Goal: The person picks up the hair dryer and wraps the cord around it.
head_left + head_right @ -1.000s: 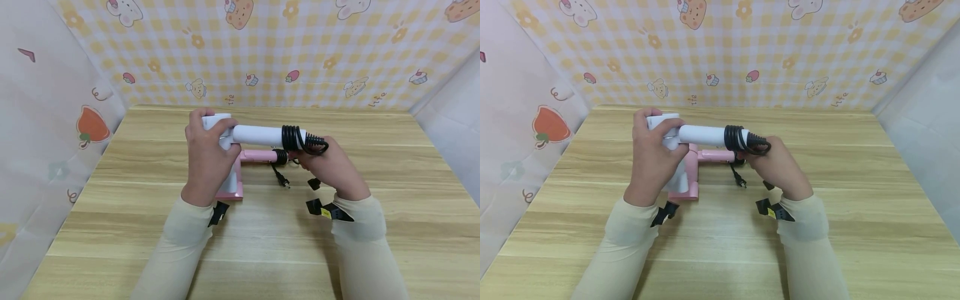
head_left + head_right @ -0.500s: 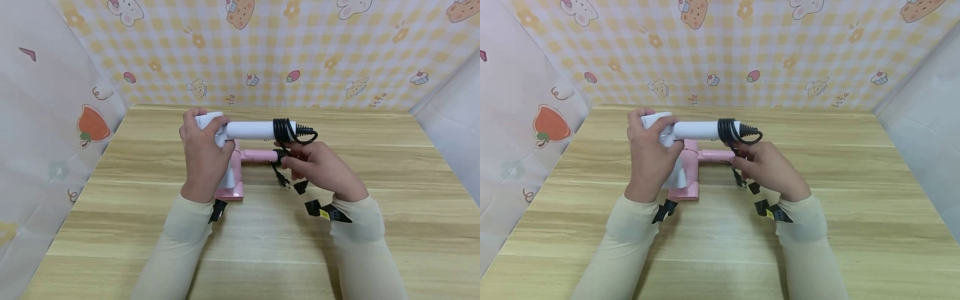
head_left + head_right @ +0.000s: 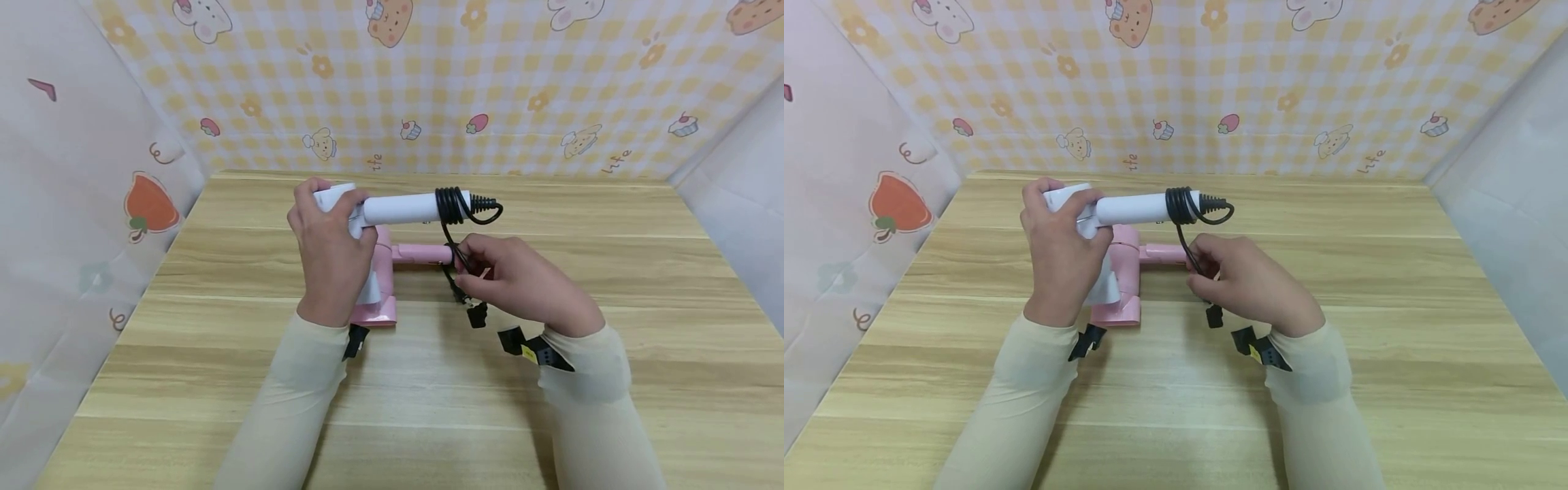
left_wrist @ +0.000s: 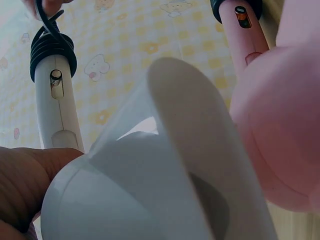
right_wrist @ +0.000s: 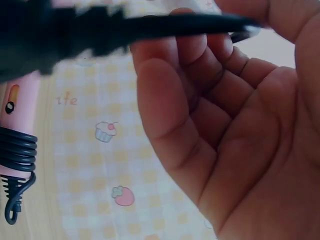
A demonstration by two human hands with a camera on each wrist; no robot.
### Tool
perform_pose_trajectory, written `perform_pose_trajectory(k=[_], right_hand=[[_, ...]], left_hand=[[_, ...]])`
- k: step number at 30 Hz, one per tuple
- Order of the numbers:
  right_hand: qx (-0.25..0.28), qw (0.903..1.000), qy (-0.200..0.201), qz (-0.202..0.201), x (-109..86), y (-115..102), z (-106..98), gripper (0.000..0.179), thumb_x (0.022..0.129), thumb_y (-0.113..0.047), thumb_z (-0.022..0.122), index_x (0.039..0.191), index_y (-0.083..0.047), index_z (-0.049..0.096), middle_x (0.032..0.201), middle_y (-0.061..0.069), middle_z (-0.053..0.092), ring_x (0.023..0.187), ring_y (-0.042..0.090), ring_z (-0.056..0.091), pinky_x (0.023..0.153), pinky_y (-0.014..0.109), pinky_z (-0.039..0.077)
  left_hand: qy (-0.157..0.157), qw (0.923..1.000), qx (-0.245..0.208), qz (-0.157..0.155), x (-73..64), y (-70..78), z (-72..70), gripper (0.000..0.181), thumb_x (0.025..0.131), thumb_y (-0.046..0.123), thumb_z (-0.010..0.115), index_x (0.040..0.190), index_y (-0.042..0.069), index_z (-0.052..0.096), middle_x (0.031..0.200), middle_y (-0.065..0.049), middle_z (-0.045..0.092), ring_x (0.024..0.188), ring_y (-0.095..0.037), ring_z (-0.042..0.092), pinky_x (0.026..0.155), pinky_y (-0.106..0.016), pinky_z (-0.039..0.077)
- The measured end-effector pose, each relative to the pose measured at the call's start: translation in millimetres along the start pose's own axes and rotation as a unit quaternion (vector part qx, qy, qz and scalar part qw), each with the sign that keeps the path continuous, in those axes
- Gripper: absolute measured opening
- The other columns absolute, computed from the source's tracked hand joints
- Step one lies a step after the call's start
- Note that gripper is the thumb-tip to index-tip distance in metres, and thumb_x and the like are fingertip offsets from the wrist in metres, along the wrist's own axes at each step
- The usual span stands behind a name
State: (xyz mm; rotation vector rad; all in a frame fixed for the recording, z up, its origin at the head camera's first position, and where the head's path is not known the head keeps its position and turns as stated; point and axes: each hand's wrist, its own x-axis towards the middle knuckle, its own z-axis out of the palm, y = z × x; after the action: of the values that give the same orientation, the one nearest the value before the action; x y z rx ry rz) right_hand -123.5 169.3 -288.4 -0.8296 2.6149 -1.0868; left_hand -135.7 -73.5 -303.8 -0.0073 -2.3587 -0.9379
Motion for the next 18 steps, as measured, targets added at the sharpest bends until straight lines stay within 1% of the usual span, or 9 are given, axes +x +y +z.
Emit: perform_pose_trajectory(k=[3, 10, 14, 18], right_hand=[[-0.007, 0.9998, 0.010, -0.019, -1.5, -2.3, -0.8, 0.003, 0.094, -0.013, 0.064, 0.096, -0.013, 0.063, 0.080, -0.005, 0.064, 0.072, 0.011, 0.057, 0.061, 0.028, 0.045], [-0.027, 0.9964, 0.060, -0.053, -5.0, -4.7, -3.8, 0.011, 0.092, -0.005, 0.063, 0.094, -0.016, 0.067, 0.076, -0.007, 0.061, 0.063, 0.010, 0.053, 0.053, 0.026, 0.041], [-0.020, 0.9928, 0.092, -0.075, -5.8, -3.6, -5.4, 0.012, 0.095, -0.006, 0.063, 0.092, -0.017, 0.068, 0.072, -0.007, 0.059, 0.055, 0.011, 0.046, 0.048, 0.025, 0.037], [-0.010, 0.9890, 0.121, -0.084, -6.3, -3.8, -5.8, 0.012, 0.096, -0.007, 0.063, 0.090, -0.016, 0.069, 0.072, -0.007, 0.060, 0.051, 0.010, 0.041, 0.046, 0.024, 0.035]], left_hand=[[-0.003, 1.0000, 0.008, -0.005, -0.1, -0.3, 0.8, 0.038, 0.075, 0.000, 0.077, 0.110, 0.015, 0.076, 0.134, -0.017, 0.040, 0.118, -0.044, 0.037, 0.094, -0.052, 0.041], [-0.005, 0.9996, 0.022, 0.017, -0.7, 0.0, 3.5, 0.039, 0.074, -0.001, 0.079, 0.110, 0.014, 0.076, 0.132, -0.018, 0.041, 0.118, -0.045, 0.036, 0.095, -0.052, 0.039], [-0.006, 0.9993, 0.025, 0.027, -1.3, -0.2, 4.3, 0.038, 0.074, -0.001, 0.079, 0.109, 0.013, 0.076, 0.132, -0.019, 0.041, 0.118, -0.045, 0.036, 0.096, -0.053, 0.038], [-0.018, 0.9983, 0.035, 0.042, -1.4, 0.1, 5.0, 0.037, 0.074, -0.001, 0.079, 0.108, 0.013, 0.076, 0.132, -0.019, 0.042, 0.118, -0.045, 0.036, 0.097, -0.054, 0.038]])
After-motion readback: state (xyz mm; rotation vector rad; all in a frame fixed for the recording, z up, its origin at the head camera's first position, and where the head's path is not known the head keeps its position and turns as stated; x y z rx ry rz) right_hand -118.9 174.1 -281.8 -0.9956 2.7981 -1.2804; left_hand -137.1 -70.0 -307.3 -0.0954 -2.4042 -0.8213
